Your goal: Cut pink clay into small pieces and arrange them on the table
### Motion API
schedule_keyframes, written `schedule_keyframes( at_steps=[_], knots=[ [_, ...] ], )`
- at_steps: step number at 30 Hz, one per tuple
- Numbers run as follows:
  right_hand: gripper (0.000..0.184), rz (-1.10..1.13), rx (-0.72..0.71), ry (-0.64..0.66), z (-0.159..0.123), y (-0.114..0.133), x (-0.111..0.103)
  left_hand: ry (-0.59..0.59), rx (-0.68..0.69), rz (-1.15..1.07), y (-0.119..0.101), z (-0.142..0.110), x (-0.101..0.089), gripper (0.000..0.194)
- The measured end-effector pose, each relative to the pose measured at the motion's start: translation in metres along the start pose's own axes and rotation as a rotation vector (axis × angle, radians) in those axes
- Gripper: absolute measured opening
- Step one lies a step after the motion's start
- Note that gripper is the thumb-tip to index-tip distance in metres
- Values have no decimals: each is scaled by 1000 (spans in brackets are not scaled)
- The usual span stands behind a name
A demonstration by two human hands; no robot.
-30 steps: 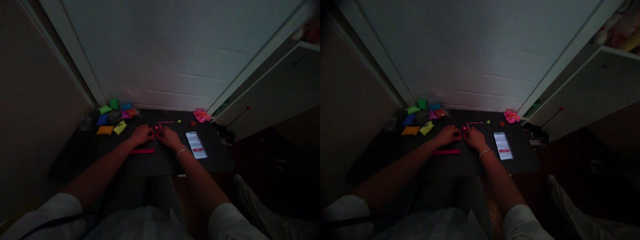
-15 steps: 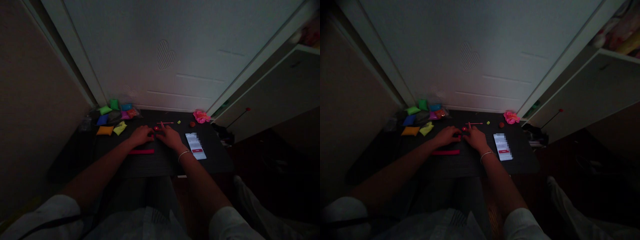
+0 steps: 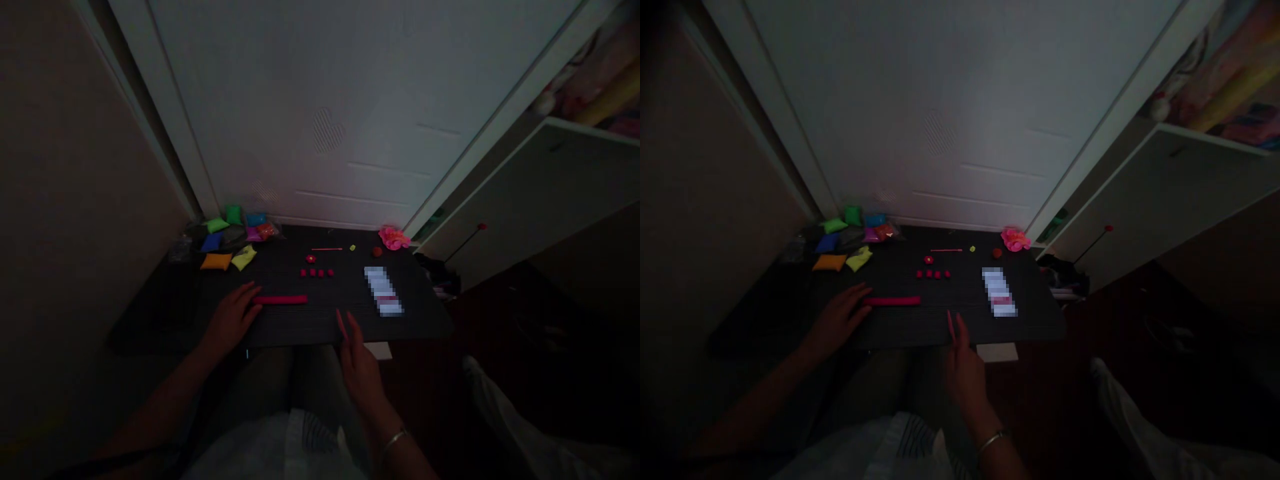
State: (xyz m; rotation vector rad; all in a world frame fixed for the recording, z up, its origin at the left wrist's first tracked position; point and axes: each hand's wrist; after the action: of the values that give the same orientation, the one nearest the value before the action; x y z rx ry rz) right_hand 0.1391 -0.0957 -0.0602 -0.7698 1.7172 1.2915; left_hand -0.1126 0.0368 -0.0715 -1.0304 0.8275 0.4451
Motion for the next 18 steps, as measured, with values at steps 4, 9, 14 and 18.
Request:
schedule_keyframes(
  at_steps=[4, 9, 14, 18],
  knots=[
    [32, -86, 53, -32, -5, 0, 12, -15, -27, -63, 7, 1, 8, 52],
    [23, -182, 103, -115, -4, 6, 24, -96, -23, -91, 11, 3, 16, 53],
    [34, -120, 129, -190, -10, 12, 33, -82, -17, -48, 12, 5, 17, 51],
    [38, -28, 128, -190, -16, 16, 34, -54, -24, 6, 6, 6, 15, 48]
  ],
)
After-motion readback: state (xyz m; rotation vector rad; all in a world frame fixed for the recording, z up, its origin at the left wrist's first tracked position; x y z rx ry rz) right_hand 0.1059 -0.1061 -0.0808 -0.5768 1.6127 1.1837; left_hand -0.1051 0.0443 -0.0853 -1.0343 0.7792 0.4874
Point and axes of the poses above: each hand's wrist, its own z-axis towards the middle knuckle, its own x-axis out of the palm, y = z × x, and after that the axes turned 13 degrees about -z, right-handed
